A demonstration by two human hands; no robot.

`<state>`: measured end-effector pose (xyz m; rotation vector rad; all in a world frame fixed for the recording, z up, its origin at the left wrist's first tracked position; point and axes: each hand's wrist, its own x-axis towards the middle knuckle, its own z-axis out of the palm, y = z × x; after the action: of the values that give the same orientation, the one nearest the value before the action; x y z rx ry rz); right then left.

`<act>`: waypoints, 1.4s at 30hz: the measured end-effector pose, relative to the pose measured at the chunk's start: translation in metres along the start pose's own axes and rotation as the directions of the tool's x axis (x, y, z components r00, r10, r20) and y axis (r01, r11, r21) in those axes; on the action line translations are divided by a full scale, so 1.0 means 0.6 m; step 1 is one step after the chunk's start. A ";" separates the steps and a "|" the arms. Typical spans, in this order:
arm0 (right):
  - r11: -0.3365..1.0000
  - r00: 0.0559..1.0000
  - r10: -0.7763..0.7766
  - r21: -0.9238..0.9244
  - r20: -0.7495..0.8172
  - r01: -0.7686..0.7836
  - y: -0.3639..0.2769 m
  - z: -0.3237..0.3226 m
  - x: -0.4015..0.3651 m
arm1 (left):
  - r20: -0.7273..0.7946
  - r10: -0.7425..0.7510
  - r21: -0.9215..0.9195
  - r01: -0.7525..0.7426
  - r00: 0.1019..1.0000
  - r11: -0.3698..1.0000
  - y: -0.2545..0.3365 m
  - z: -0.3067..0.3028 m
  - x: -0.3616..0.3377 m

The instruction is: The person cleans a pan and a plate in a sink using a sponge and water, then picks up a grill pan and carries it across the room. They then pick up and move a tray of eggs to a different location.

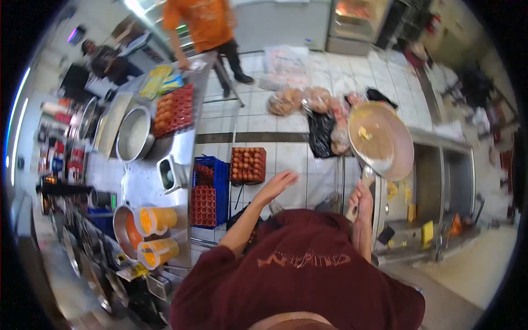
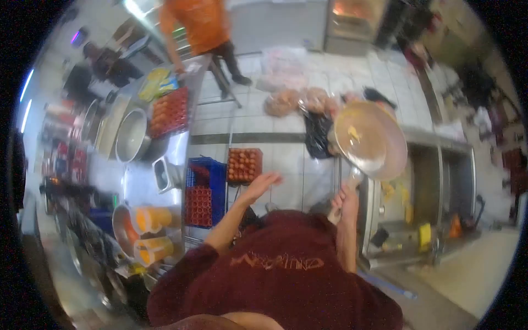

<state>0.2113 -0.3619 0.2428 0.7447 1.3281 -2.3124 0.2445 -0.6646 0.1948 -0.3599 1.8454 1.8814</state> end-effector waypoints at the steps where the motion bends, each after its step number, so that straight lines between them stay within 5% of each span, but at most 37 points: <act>1: 1.000 1.000 -0.004 0.002 -0.027 0.004 -0.014 -0.013 0.000 | 0.186 -0.012 0.002 0.012 0.983 1.000 0.043 0.053 0.046; 2: 1.000 0.996 0.009 -0.019 -0.091 -0.011 -0.021 -0.026 0.011 | 0.386 -0.030 0.002 0.032 0.922 0.999 0.070 0.117 0.089; 5: 0.983 0.987 -0.155 -0.103 -0.051 0.150 -0.049 -0.070 0.017 | 0.604 -0.262 -0.079 0.384 0.753 0.920 0.123 0.316 0.178; 6: 0.990 0.985 -0.139 -0.041 -0.105 0.136 -0.052 -0.087 0.031 | 0.665 -0.230 -0.119 0.405 0.710 0.906 0.136 0.375 0.199; 8: 0.965 0.972 -0.215 0.130 -0.094 0.227 -0.077 -0.105 0.026 | 0.738 -0.166 -0.210 0.457 0.654 0.865 0.152 0.461 0.233; 12: 0.982 0.972 -0.158 0.079 -0.172 0.173 -0.119 -0.177 0.058 | 0.771 -0.353 0.044 0.509 0.530 0.860 0.165 0.526 0.313; 14: 0.951 0.927 -0.291 0.032 -0.235 0.306 -0.128 -0.186 0.071 | 0.786 -0.388 0.114 0.504 0.481 0.856 0.189 0.552 0.335; 16: 0.965 0.946 -0.259 0.000 -0.197 0.264 -0.142 -0.202 0.073 | 0.786 -0.340 0.079 0.461 0.517 0.884 0.212 0.574 0.335; 17: 0.872 0.859 -0.473 -0.247 -0.197 0.424 -0.146 -0.213 0.080 | 0.793 -0.357 0.117 0.451 0.494 0.885 0.228 0.581 0.344; 19: 0.460 0.590 -0.806 -0.670 -0.041 0.583 -0.146 -0.228 0.095 | 0.678 -0.508 0.249 0.484 0.531 0.839 0.253 0.579 0.372; 20: 0.832 0.965 -0.251 -0.526 -0.073 0.177 -0.172 -0.233 0.056 | 0.608 -0.578 0.316 0.502 0.544 0.805 0.263 0.579 0.383; 21: 0.765 0.963 -0.270 -0.603 0.019 0.226 -0.201 -0.248 0.034 | 0.417 -0.580 0.376 0.448 0.700 0.811 0.278 0.586 0.387; 22: 0.688 0.955 -0.275 -0.671 0.111 0.275 -0.225 -0.261 0.021 | 0.630 -0.619 0.244 0.638 0.468 0.731 0.246 0.548 0.460; 24: 0.665 0.858 -0.511 -0.654 -0.047 0.360 -0.247 -0.289 0.046 | 0.352 -0.603 0.487 0.410 0.716 0.771 0.260 0.597 0.433; 27: 0.657 0.631 -0.690 -0.672 -0.354 0.342 -0.276 -0.371 0.189 | 0.364 -0.561 0.590 0.282 0.743 0.756 0.233 0.574 0.470; 29: 0.680 0.647 -0.610 -0.721 -0.458 0.131 -0.289 -0.415 0.300 | 0.400 -0.574 0.590 0.279 0.715 0.758 0.233 0.557 0.471; 31: 0.801 0.428 -0.593 -0.554 -0.682 0.228 -0.300 -0.420 0.414 | 0.425 -0.605 0.572 0.318 0.673 0.756 0.229 0.543 0.466; 34: 0.831 0.287 -0.551 -0.486 -0.784 0.271 -0.367 -0.393 0.455 | 0.446 -0.622 0.610 0.290 0.644 0.737 0.228 0.548 0.434; 36: 0.761 0.230 -0.520 -0.324 -0.823 0.562 -0.387 -0.359 0.504 | 0.420 -0.617 0.660 0.243 0.665 0.711 0.219 0.564 0.414; 37: 0.726 0.342 -0.528 -0.203 -0.778 0.657 -0.414 -0.319 0.447 | 0.435 -0.619 0.644 0.254 0.654 0.722 0.215 0.572 0.404; 40: 0.697 0.438 -0.700 -0.404 -0.565 0.593 -0.353 -0.270 0.412 | 0.470 -0.599 0.613 0.249 0.648 0.750 0.208 0.589 0.409; 42: 0.658 0.490 -0.737 -0.332 -0.465 0.676 -0.300 -0.251 0.400 | 0.479 -0.580 0.589 0.248 0.659 0.769 0.205 0.597 0.413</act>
<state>-0.0391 -0.1561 0.1556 1.0512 2.4104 -2.6810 0.0216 -0.2707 0.1971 0.0388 1.4821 0.9747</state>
